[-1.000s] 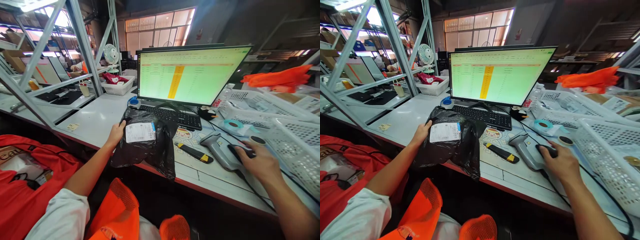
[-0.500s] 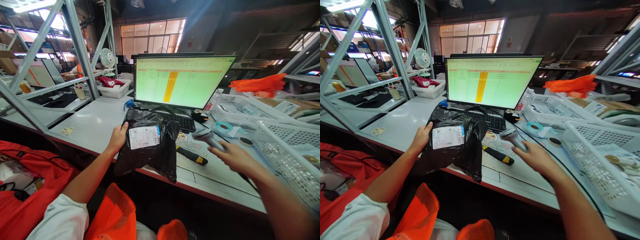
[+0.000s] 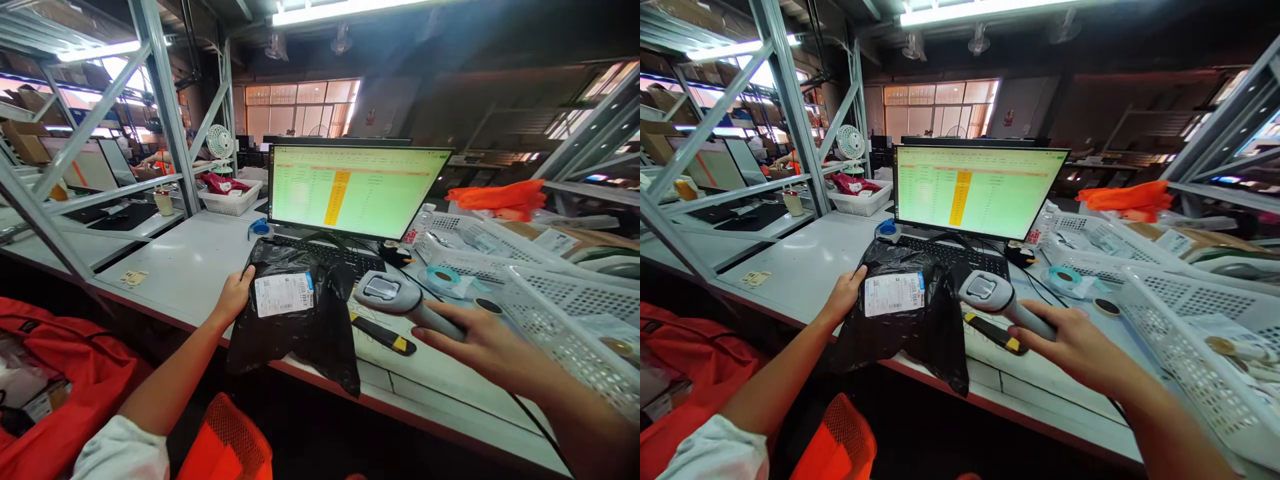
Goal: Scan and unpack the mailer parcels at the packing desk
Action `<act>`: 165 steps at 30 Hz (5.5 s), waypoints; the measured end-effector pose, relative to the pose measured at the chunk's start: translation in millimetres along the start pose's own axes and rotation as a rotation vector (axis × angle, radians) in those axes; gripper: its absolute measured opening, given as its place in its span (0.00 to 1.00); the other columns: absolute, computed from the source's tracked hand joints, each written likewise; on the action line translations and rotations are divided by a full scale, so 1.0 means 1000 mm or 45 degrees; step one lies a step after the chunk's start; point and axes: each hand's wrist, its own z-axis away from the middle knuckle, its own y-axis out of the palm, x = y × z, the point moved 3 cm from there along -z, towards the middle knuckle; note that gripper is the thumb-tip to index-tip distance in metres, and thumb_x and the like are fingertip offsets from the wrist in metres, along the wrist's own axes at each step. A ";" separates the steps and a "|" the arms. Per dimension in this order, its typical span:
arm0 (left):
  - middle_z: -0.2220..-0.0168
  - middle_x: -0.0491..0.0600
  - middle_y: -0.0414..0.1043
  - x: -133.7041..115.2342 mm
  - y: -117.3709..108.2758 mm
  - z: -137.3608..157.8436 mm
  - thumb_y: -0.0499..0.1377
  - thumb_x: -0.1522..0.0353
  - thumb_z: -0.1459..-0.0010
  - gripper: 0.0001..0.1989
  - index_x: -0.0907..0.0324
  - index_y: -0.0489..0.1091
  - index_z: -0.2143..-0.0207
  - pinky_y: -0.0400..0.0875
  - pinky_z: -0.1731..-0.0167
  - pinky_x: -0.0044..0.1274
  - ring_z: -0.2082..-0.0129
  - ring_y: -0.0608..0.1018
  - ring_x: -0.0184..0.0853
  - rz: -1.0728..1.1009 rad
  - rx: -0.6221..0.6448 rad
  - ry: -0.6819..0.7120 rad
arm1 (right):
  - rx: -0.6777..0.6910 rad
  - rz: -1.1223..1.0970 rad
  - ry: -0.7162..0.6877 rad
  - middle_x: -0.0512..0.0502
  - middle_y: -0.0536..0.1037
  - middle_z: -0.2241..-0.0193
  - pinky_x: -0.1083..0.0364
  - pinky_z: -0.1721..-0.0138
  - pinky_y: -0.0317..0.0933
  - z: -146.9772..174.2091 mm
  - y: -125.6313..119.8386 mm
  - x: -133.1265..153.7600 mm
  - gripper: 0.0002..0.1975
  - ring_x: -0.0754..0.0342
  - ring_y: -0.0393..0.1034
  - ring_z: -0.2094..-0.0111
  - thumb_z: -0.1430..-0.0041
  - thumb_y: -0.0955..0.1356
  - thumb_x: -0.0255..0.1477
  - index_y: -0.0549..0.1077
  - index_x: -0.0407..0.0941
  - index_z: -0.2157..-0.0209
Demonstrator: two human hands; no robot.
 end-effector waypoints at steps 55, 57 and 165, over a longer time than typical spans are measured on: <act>0.38 0.53 0.74 0.002 -0.012 0.066 0.62 0.62 0.33 0.13 0.57 0.75 0.49 0.69 0.35 0.36 0.36 0.73 0.43 -0.793 0.829 1.119 | -0.068 0.359 0.079 0.29 0.76 0.47 0.41 0.46 0.69 -0.026 0.155 -0.076 0.27 0.38 0.74 0.48 0.30 0.58 0.39 0.73 0.37 0.41; 0.40 0.54 0.75 0.016 0.000 0.058 0.63 0.57 0.34 0.17 0.57 0.75 0.49 0.69 0.35 0.35 0.37 0.75 0.42 -0.750 0.807 0.943 | -0.221 0.272 0.038 0.31 0.77 0.49 0.42 0.49 0.70 -0.031 0.145 -0.066 0.28 0.39 0.75 0.51 0.29 0.57 0.41 0.72 0.39 0.40; 0.48 0.70 0.75 -0.025 0.040 -0.071 0.42 0.76 0.29 0.20 0.68 0.68 0.43 0.72 0.48 0.38 0.45 0.79 0.51 -1.638 0.158 0.324 | 0.191 0.325 -0.314 0.41 0.80 0.61 0.52 0.63 0.53 -0.020 0.195 0.162 0.12 0.47 0.71 0.60 0.31 0.62 0.33 0.75 0.45 0.58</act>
